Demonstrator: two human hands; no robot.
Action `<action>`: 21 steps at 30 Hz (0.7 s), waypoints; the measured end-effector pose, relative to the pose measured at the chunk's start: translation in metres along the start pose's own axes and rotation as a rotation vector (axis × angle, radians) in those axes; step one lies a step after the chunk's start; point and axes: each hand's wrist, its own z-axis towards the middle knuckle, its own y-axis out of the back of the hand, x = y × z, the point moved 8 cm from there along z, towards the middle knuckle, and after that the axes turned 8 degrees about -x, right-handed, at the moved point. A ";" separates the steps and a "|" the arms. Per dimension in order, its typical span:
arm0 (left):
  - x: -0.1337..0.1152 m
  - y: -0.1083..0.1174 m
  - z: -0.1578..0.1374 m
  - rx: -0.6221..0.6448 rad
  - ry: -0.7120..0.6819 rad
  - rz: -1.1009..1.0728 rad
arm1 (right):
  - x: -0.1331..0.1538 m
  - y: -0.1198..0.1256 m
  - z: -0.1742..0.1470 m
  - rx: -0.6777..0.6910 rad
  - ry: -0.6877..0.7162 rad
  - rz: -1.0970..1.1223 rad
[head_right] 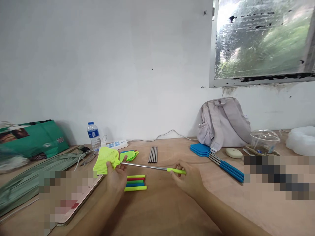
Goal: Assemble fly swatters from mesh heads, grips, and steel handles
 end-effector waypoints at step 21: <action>-0.006 -0.012 0.001 0.592 0.271 0.691 | -0.068 0.012 0.019 0.274 0.330 -0.204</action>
